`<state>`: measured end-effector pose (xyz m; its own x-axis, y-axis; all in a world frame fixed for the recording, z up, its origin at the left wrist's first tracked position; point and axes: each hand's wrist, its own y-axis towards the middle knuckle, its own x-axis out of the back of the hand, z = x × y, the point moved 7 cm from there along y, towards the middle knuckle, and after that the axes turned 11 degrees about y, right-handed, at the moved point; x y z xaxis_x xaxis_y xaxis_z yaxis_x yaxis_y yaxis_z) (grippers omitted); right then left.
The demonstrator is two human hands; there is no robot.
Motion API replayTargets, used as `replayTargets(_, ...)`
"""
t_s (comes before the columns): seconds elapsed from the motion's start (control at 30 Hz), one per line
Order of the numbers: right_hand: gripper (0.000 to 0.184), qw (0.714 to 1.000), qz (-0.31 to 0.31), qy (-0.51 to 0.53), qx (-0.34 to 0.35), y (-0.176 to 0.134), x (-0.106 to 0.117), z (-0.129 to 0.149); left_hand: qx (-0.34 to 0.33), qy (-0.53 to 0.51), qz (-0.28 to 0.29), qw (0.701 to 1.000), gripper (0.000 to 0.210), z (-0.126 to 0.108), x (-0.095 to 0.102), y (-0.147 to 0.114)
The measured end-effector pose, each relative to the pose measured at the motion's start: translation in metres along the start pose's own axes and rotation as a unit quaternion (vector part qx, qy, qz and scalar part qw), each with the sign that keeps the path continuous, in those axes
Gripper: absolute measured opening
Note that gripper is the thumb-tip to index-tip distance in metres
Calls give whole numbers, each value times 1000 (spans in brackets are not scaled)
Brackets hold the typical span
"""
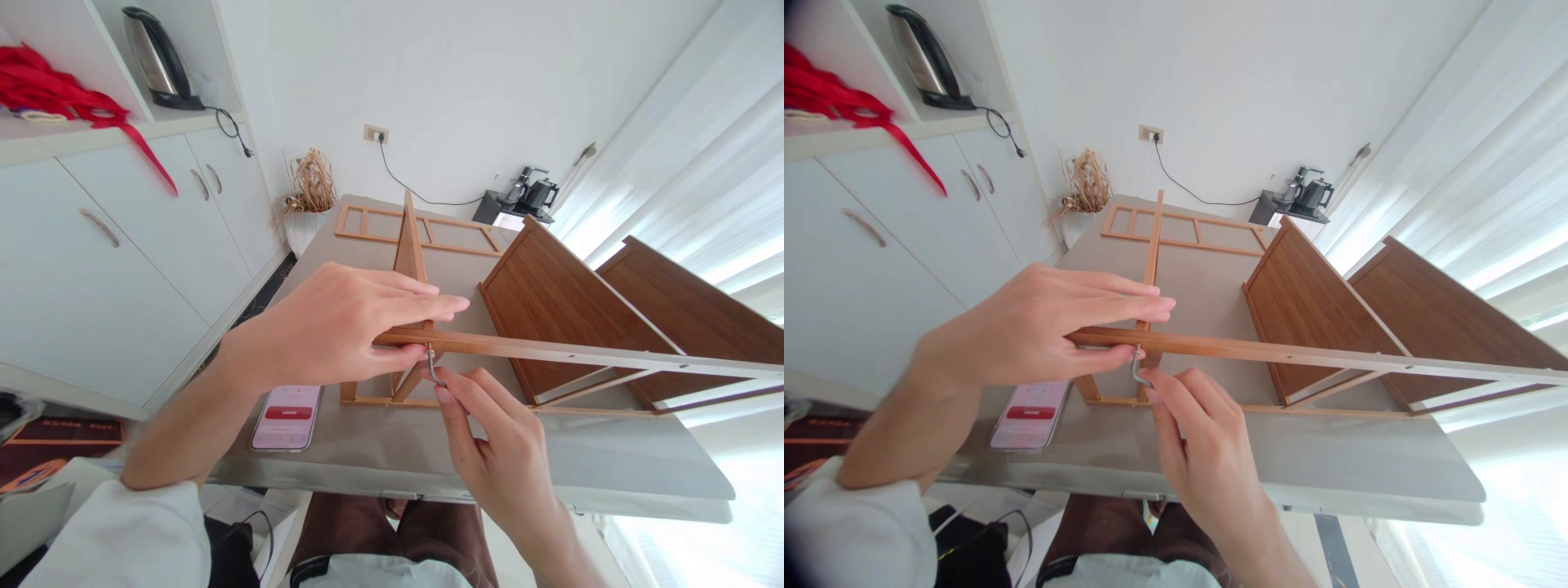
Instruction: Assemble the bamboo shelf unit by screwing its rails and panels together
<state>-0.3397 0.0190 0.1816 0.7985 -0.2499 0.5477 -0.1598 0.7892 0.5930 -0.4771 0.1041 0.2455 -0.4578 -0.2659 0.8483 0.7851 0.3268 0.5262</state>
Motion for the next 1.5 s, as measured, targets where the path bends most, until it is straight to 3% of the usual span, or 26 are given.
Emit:
replayTargets(0.13, 29, 1000, -10, -5, 3, -1, 0, 1, -29, -6, -32, 999, 23, -3, 2, 0)
replayTargets(0.37, 20, 999, -8, 38, -27, 3, -7, 1, -33, -26, -42, 998, 23, -3, 2, 0)
replayTargets(0.47, 13, 993, 10, 91, -69, 7, -14, -1, -32, -25, -42, 998, 22, -3, 2, 0)
replayTargets(0.7, 17, 949, 68, 242, -188, 9, -35, -3, -62, 9, -47, 997, 21, -5, 3, -2)
replayTargets(1.07, 20, 900, 1, 370, -229, 2, -54, -5, -63, 9, -48, 997, 19, -7, 3, -1)
replayTargets(1.23, 18, 940, -22, 278, -197, 4, -50, -6, -64, 9, -48, 997, 20, -7, 4, -1)
replayTargets(1.37, 19, 981, -40, 170, -89, 5, -44, 2, -64, 5, -41, 997, 21, -6, 3, -2)
replayTargets(1.5, 26, 994, -40, 104, -4, 4, -35, 11, -56, -3, -43, 998, 22, -5, 2, -2)
